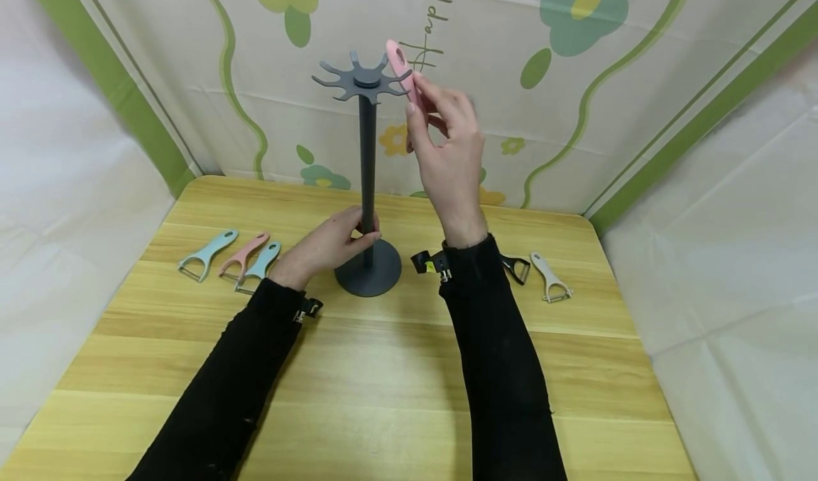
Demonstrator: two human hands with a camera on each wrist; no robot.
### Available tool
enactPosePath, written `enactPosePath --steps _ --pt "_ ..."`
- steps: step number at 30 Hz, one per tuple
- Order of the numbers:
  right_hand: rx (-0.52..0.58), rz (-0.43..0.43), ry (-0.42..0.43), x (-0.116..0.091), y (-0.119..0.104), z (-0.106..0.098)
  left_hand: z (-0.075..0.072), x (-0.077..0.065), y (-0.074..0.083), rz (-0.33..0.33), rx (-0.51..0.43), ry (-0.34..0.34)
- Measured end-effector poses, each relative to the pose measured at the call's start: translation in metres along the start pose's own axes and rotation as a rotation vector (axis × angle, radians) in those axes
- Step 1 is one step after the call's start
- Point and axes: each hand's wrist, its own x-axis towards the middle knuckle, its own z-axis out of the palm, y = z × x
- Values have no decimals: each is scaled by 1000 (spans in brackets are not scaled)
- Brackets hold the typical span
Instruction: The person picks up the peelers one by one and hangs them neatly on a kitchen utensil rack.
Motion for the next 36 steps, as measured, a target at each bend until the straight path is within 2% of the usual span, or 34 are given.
enactPosePath --steps 23,36 --pt "-51 -27 -49 4 2 5 1 -1 -1 -1 6 -6" --pt "149 12 -113 3 2 9 2 -1 -1 3 11 9"
